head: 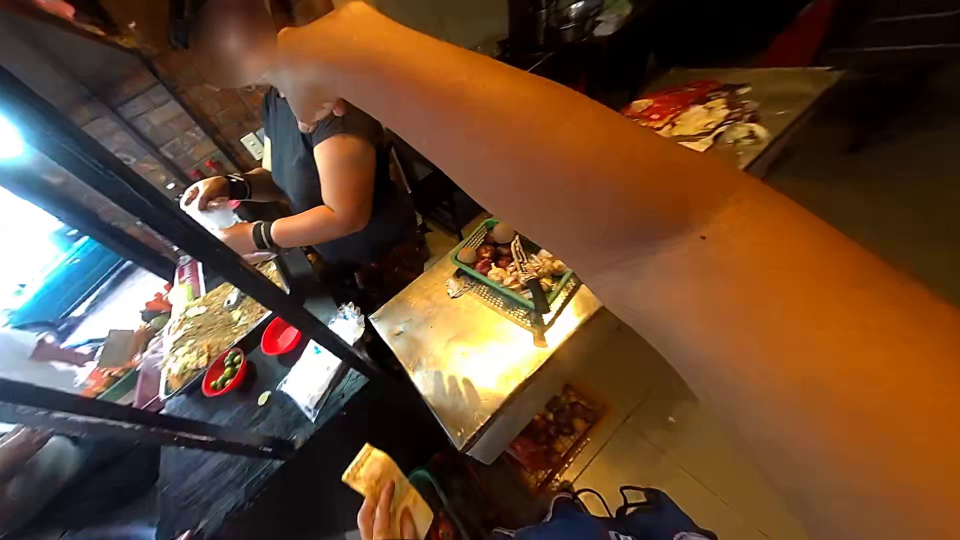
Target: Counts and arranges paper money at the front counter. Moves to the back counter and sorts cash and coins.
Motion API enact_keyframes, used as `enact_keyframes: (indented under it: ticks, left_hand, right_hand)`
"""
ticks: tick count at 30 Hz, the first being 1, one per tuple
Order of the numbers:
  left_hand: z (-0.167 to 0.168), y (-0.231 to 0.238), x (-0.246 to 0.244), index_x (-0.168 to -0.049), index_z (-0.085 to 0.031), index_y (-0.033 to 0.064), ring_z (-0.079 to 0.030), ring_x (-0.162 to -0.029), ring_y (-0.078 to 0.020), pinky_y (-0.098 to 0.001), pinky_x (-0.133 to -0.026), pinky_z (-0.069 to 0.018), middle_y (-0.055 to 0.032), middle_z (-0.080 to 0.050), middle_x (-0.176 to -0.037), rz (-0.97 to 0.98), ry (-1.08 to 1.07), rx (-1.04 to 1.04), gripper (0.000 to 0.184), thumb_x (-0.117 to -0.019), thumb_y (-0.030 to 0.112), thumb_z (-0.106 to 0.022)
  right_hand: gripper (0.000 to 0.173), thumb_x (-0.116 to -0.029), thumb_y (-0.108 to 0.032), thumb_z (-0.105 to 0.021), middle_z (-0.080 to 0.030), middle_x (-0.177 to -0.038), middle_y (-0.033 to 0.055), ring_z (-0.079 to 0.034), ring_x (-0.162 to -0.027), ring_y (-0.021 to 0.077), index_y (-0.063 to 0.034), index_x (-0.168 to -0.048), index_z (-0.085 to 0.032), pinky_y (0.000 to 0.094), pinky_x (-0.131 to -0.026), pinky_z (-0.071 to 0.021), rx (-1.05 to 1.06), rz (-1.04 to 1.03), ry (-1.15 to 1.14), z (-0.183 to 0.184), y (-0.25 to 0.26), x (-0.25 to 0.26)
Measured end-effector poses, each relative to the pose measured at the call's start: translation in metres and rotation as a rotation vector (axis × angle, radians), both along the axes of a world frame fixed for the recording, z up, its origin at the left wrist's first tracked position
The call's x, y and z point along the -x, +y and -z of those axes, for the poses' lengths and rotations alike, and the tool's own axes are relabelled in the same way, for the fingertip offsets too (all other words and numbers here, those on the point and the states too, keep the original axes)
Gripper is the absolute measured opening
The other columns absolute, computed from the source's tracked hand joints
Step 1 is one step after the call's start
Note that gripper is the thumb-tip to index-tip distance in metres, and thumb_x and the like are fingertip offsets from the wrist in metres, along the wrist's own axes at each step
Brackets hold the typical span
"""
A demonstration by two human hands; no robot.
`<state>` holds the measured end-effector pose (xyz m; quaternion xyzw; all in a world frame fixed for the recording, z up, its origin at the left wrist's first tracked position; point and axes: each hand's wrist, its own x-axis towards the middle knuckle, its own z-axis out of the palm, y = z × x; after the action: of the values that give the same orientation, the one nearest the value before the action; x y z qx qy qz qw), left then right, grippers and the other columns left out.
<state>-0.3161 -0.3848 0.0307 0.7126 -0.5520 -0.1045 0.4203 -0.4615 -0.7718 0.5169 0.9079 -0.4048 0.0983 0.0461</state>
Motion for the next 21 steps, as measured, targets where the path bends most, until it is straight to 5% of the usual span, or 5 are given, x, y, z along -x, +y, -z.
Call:
enact_keyframes:
  ticks: [4, 6, 11, 15, 21]
  left_hand:
    - [-0.012, -0.114, 0.024, -0.138, -0.056, -0.0079, -0.045, -0.135, -0.042, -0.0499, -0.109, -0.0454, -0.0349, -0.041, -0.147, 0.202, 0.198, -0.012, 0.059, -0.0819, 0.004, -0.07]
    - [-0.009, -0.167, 0.035, -0.143, -0.051, -0.0068, -0.043, -0.139, -0.0446, -0.0532, -0.111, -0.0439, -0.035, -0.037, -0.151, 0.276, 0.269, -0.041, 0.066, -0.0832, 0.007, -0.074]
    - [0.028, -0.238, 0.059, -0.149, -0.041, -0.009, -0.039, -0.142, -0.048, -0.0531, -0.115, -0.0398, -0.0369, -0.032, -0.155, 0.212, 0.288, -0.242, 0.069, -0.0921, 0.015, -0.071]
    - [0.062, -0.229, 0.071, -0.153, -0.039, -0.0028, -0.047, -0.138, -0.0458, -0.0523, -0.108, -0.0481, -0.0331, -0.03, -0.158, 0.047, 0.209, -0.334, 0.068, -0.0957, 0.019, -0.068]
    - [0.075, -0.221, 0.075, -0.153, -0.042, 0.0028, -0.064, -0.12, -0.0408, -0.0509, -0.093, -0.0575, -0.0277, -0.032, -0.16, -0.006, 0.12, -0.283, 0.062, -0.0988, 0.024, -0.063]
  right_hand:
    - [0.048, -0.0971, -0.023, -0.07, -0.064, -0.121, 0.0126, -0.064, -0.091, 0.0265, -0.0193, -0.143, -0.059, 0.0464, -0.071, -0.0529, -0.023, 0.038, 0.061, -0.012, -0.008, -0.004]
    - [0.05, -0.0961, -0.016, -0.072, -0.063, -0.126, 0.0128, -0.064, -0.096, 0.0273, -0.0146, -0.144, -0.057, 0.0457, -0.074, -0.0531, -0.045, 0.033, 0.007, -0.023, -0.013, -0.01]
    - [0.106, -0.0886, -0.01, -0.077, -0.057, -0.145, 0.0176, -0.056, -0.131, 0.0403, -0.0321, -0.167, -0.008, 0.0671, -0.099, -0.0461, 0.092, 0.093, -0.018, -0.027, -0.004, -0.043]
    - [0.081, -0.0849, -0.017, -0.083, -0.066, -0.12, 0.016, -0.068, -0.081, 0.0289, -0.0268, -0.155, -0.043, 0.0468, -0.062, -0.0568, 0.069, 0.009, 0.08, -0.017, -0.058, -0.071]
    - [0.101, -0.0882, -0.018, -0.08, -0.066, -0.124, 0.0165, -0.068, -0.081, 0.0297, -0.0265, -0.166, -0.016, 0.0464, -0.061, -0.0562, 0.068, -0.092, 0.043, -0.01, -0.075, -0.092]
